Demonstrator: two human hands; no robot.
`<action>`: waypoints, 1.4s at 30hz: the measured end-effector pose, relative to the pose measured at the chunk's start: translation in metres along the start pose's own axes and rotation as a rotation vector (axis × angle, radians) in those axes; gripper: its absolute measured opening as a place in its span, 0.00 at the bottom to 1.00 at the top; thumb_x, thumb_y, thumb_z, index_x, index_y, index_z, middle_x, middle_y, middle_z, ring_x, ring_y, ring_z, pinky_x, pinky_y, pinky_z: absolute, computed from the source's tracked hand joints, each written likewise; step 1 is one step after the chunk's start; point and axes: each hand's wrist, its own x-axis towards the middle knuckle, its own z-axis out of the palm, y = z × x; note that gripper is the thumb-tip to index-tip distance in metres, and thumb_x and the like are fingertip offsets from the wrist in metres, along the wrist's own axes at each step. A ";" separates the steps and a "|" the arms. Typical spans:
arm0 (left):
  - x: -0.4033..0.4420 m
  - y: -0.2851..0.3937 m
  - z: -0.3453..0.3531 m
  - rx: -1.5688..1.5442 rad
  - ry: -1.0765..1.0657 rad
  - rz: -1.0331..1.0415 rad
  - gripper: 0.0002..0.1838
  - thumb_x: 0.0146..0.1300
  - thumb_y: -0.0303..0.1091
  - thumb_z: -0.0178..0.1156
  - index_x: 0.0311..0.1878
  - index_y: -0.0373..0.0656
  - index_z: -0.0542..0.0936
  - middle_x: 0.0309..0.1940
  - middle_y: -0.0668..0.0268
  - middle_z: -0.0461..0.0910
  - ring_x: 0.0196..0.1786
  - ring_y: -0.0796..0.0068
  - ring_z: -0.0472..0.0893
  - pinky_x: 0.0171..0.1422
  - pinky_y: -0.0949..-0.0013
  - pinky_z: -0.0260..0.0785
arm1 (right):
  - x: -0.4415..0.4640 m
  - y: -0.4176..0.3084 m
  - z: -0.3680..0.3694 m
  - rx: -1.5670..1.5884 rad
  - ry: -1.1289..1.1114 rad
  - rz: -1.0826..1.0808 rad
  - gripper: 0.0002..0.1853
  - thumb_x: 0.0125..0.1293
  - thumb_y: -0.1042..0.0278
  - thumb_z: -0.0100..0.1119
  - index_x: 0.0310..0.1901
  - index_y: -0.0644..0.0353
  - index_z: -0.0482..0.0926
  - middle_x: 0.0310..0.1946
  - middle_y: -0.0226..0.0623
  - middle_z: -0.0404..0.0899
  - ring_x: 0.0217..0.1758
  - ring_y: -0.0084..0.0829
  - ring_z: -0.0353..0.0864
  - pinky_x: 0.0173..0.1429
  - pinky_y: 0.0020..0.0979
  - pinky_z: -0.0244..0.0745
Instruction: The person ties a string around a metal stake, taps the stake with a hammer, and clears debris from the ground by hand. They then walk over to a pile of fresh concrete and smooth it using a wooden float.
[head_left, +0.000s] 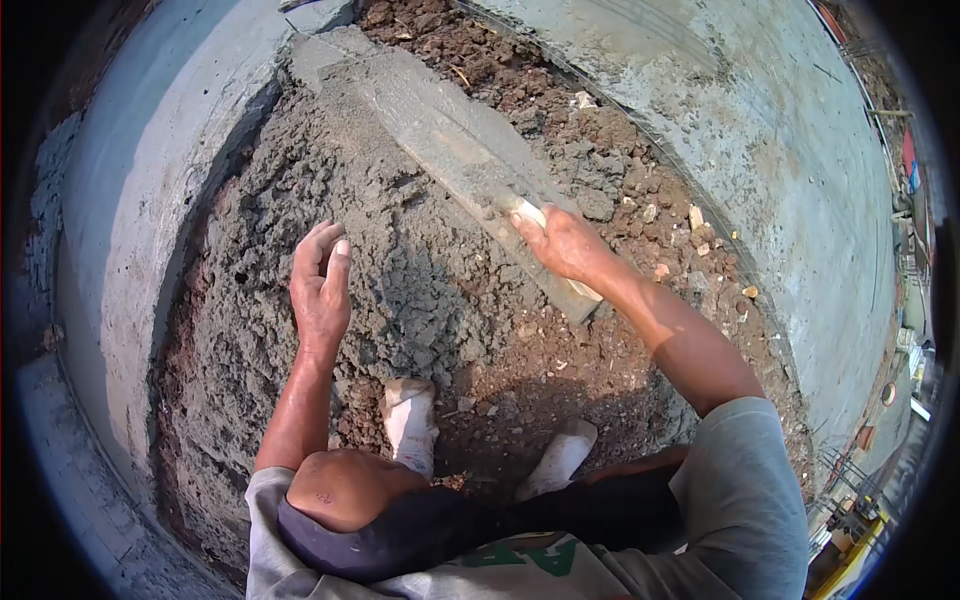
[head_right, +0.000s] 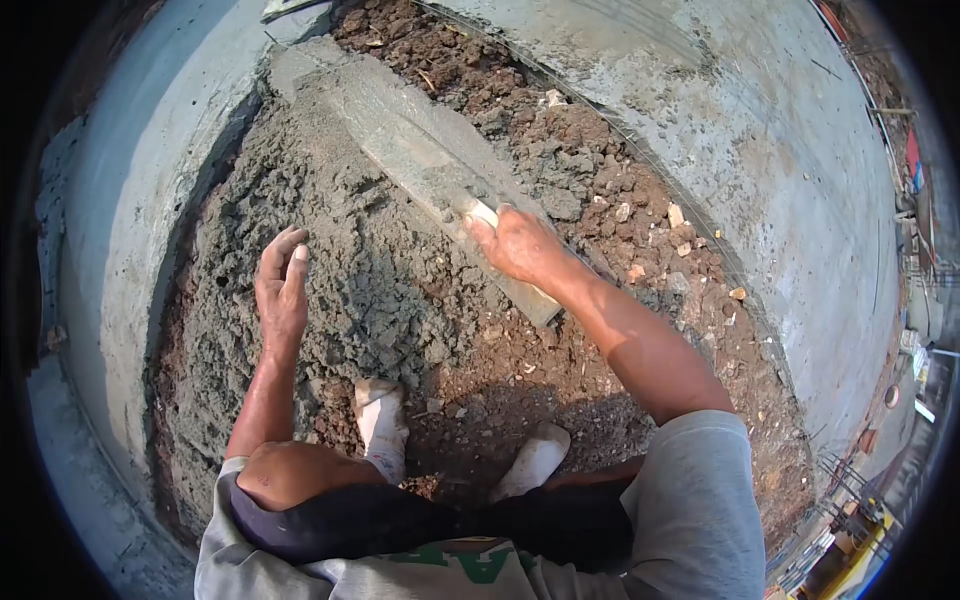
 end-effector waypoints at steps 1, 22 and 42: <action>0.002 0.001 0.004 0.059 -0.029 0.051 0.17 0.70 0.37 0.56 0.56 0.37 0.78 0.60 0.54 0.74 0.60 0.64 0.75 0.63 0.64 0.68 | -0.038 0.013 0.001 0.008 -0.016 0.059 0.29 0.72 0.45 0.49 0.47 0.73 0.74 0.35 0.62 0.80 0.40 0.57 0.83 0.46 0.50 0.75; -0.052 0.042 0.017 0.169 -0.172 0.050 0.18 0.70 0.41 0.55 0.56 0.40 0.79 0.61 0.52 0.72 0.58 0.61 0.77 0.60 0.58 0.72 | -0.134 0.101 -0.039 -0.345 0.116 0.241 0.10 0.68 0.63 0.52 0.43 0.59 0.78 0.44 0.52 0.80 0.52 0.47 0.79 0.57 0.49 0.73; -0.049 0.029 0.029 0.086 -0.194 0.094 0.16 0.69 0.38 0.56 0.53 0.38 0.79 0.59 0.53 0.73 0.48 0.67 0.80 0.53 0.63 0.75 | -0.187 0.071 0.024 -0.059 -0.040 0.116 0.27 0.67 0.45 0.56 0.46 0.67 0.71 0.38 0.59 0.80 0.43 0.59 0.80 0.48 0.51 0.74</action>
